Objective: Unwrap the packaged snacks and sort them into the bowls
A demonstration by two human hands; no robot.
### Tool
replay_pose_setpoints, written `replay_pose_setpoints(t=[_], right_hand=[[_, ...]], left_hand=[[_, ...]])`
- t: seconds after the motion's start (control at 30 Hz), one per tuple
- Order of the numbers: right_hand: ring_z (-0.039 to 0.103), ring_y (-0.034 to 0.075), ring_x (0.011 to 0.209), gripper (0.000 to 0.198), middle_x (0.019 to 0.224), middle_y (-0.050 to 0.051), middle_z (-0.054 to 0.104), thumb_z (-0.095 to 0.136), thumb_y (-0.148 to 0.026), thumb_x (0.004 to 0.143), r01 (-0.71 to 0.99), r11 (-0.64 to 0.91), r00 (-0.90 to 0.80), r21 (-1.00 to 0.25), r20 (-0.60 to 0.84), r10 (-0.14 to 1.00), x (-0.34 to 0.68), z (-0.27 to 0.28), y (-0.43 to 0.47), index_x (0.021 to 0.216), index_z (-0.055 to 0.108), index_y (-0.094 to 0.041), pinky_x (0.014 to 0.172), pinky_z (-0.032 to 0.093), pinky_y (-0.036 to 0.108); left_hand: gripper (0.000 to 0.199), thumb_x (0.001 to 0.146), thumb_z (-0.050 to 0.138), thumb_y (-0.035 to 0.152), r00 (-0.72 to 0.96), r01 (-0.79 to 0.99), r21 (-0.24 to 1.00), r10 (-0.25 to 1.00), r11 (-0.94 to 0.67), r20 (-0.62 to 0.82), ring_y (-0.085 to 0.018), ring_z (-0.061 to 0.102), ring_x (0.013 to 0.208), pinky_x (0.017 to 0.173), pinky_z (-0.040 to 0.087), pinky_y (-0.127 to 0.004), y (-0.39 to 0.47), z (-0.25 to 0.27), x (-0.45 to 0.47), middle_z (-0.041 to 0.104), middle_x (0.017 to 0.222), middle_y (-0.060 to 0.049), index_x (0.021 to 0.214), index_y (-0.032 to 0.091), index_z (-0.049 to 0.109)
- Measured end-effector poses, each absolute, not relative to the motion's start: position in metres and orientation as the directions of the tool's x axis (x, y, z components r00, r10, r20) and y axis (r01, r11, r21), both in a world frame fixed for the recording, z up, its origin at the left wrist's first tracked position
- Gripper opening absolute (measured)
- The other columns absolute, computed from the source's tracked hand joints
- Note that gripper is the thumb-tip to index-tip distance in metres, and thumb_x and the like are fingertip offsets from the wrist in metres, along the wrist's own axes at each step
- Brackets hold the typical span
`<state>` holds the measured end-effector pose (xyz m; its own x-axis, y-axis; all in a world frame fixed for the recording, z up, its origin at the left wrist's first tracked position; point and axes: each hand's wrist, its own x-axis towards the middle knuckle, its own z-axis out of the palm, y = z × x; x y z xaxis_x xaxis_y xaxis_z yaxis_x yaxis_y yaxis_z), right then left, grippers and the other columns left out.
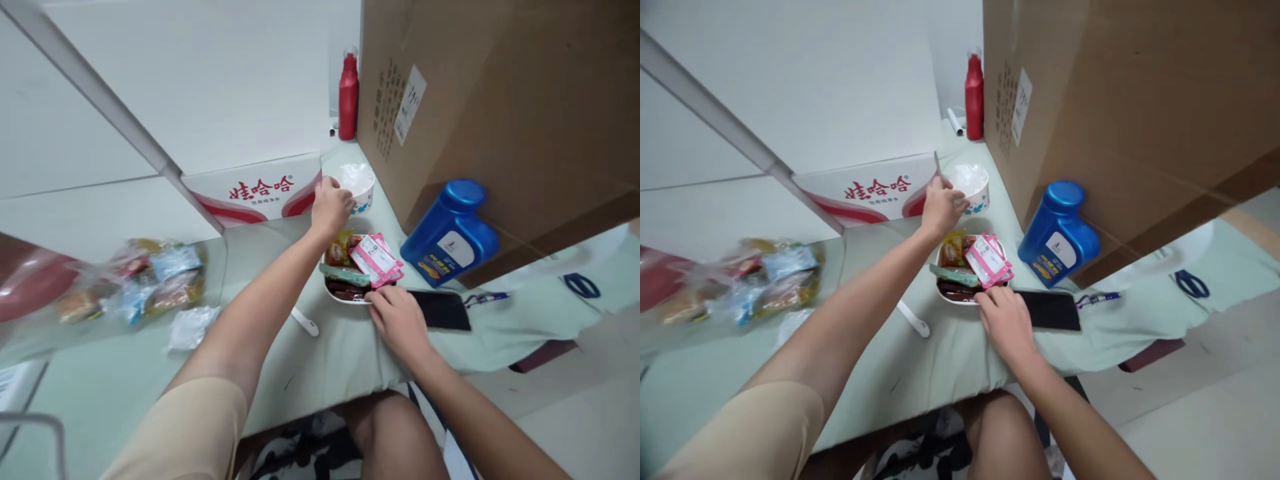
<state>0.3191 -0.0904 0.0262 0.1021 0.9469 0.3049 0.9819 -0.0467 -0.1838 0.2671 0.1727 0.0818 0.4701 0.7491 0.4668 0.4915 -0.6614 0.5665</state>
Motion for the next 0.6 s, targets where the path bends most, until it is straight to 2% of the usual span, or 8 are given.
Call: replay_pose_setpoints(t=[0.1,0.2,0.3,0.37,0.47,0.6], right_hand=[[0.058,0.024,0.088,0.024,0.094,0.009,0.068,0.049,-0.023,0.098,0.978,-0.09,0.156,-0.186,0.377,0.913,0.312,0.026,-0.098,0.098,0.073,-0.026,0.075,0.039,0.035],[0.056,0.022,0.076,0.025,0.081,0.007,0.065,0.049,-0.026,0.097,0.976,-0.075,0.141,-0.206,0.324,0.935,0.3,0.024,-0.11,0.106,0.072,-0.027,0.07,0.037,0.035],[0.058,0.022,0.075,0.032,0.082,0.007,0.068,0.054,-0.029,0.093,0.976,-0.069,0.101,-0.207,0.15,0.983,0.289,0.022,-0.114,0.123,0.067,-0.028,0.068,0.036,0.035],[0.061,0.025,0.082,0.038,0.091,0.009,0.07,0.059,-0.031,0.091,0.979,-0.12,0.132,-0.164,0.061,0.989,0.284,0.023,-0.108,0.128,0.065,-0.031,0.07,0.037,0.035],[0.062,0.029,0.094,0.041,0.102,0.013,0.07,0.06,-0.039,0.09,0.973,-0.208,0.205,-0.103,-0.044,0.978,0.279,0.032,-0.091,0.131,0.063,-0.034,0.074,0.039,0.037],[0.063,0.035,0.102,0.05,0.109,0.019,0.068,0.053,-0.046,0.094,0.943,-0.326,0.313,-0.06,-0.159,0.936,0.279,0.047,-0.059,0.142,0.055,-0.034,0.081,0.041,0.042]], left_hand=[[0.008,0.074,0.071,0.017,0.587,0.564,0.525,0.757,-0.637,0.288,-0.03,0.057,0.105,0.094,0.049,-0.043,0.207,0.065,0.305,0.06,0.104,-0.013,0.081,0.016,0.072],[0.029,0.064,0.074,0.011,0.654,0.594,0.494,0.739,-0.635,0.164,-0.03,0.061,0.098,0.092,0.051,-0.043,0.229,0.058,0.309,0.065,0.101,-0.012,0.093,0.016,0.074],[0.041,0.066,0.072,0.012,0.702,0.5,0.511,0.673,-0.699,0.234,-0.029,0.062,0.105,0.097,0.049,-0.041,0.233,0.066,0.288,0.066,0.112,-0.011,0.107,0.018,0.073],[0.037,0.071,0.07,0.015,0.696,0.427,0.551,0.65,-0.717,0.306,-0.027,0.062,0.106,0.099,0.048,-0.038,0.225,0.078,0.267,0.067,0.112,-0.01,0.108,0.018,0.072],[0.025,0.075,0.067,0.019,0.639,0.353,0.64,0.675,-0.683,0.368,-0.023,0.063,0.099,0.096,0.049,-0.035,0.194,0.098,0.228,0.069,0.103,-0.009,0.099,0.017,0.073],[0.021,0.082,0.06,0.027,0.556,0.218,0.798,0.743,-0.562,0.371,-0.022,0.063,0.103,0.086,0.054,-0.032,0.124,0.112,0.162,0.068,0.109,-0.009,0.099,0.018,0.069]])
